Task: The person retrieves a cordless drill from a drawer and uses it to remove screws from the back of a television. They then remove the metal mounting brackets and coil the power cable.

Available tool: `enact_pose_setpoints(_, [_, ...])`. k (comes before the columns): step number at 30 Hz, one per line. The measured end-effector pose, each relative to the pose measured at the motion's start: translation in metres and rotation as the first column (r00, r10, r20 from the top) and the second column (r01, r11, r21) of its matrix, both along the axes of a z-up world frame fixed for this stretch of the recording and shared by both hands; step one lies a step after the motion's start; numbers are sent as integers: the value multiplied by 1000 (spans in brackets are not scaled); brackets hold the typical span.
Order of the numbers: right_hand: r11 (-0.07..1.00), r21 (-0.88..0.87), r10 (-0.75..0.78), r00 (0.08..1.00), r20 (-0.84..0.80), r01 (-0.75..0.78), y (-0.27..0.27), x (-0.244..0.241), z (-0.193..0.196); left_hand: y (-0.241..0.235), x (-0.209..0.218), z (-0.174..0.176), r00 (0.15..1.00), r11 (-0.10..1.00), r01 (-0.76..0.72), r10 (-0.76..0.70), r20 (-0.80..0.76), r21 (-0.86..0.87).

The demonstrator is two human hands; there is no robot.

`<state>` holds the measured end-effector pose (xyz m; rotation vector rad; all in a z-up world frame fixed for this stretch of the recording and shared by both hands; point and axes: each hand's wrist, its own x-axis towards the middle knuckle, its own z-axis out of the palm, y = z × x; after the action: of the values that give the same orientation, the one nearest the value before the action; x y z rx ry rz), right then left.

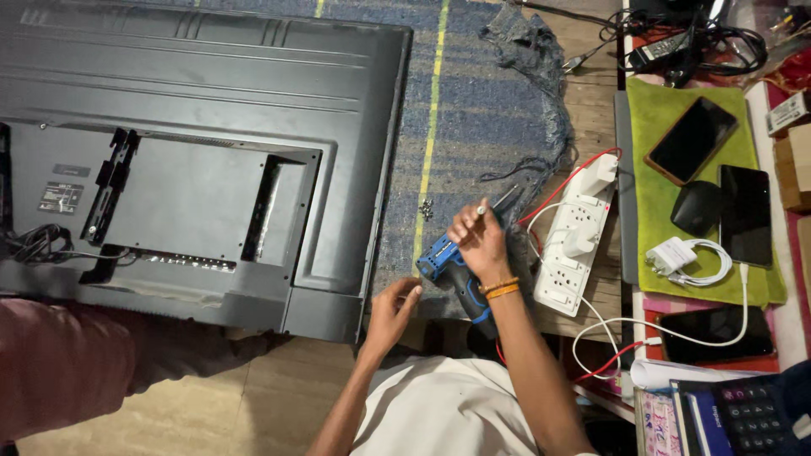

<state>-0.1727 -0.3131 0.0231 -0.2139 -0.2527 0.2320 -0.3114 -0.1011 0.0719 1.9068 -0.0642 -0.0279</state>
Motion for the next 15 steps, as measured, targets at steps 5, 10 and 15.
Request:
enact_pose_setpoints(5, [998, -27, -59, 996, -74, 57, 19, -12, 6, -2, 5, 4, 999, 999, 1, -2, 33, 50])
enact_pose_setpoints(10, [992, -33, -123, 988, -93, 120, 21, -11, -4, -4, 4, 4, 994, 1000, -10, 9, -111, -8])
enact_pose_setpoints(15, [995, 63, -68, 980, -185, 81, 24, -15, -10, -5, 2, 0, 997, 1000, -4, 2, -73, -21])
